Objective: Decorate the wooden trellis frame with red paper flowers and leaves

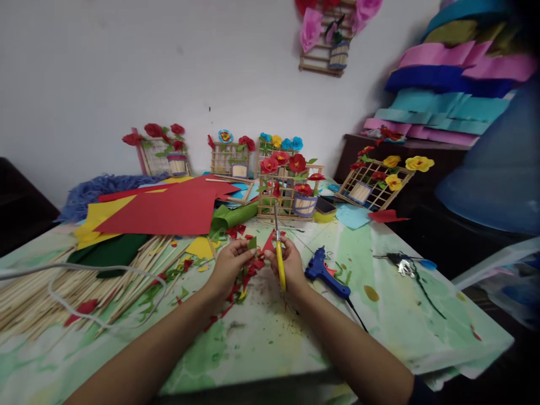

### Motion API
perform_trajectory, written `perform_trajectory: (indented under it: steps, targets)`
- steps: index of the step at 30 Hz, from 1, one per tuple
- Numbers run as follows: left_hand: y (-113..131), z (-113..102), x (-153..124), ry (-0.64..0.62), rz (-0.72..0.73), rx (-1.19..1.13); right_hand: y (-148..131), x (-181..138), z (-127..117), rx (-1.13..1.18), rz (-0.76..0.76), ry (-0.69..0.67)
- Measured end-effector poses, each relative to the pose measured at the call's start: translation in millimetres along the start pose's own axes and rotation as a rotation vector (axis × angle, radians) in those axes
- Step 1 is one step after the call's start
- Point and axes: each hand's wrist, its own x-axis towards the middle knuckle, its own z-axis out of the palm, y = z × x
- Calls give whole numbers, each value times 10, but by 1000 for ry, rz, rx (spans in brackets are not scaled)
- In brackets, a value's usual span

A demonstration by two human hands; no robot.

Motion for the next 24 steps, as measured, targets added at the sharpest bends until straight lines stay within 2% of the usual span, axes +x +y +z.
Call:
perform_trajectory:
  steps: [4,8,14,17,20,24]
  targets:
    - [73,-40,65,103,-11,-179,12,-3,17,-60,-6,-15]
    - [95,-45,93,177,-20,-291,33,-8,2,-185,-77,-29]
    - [91,-65,121,190,-10,-346,-2,-42,-115,-481,-237,-157]
    - [105,-69,126,190,1,-350,-15,-37,-143,-570,-233,-158]
    - [113,-45,95,168,-6,-325,-5,-24,-101,-514,-186,-117]
    - [79,24,11,77,-24,-220,3,-3,-24,-279,-67,-50]
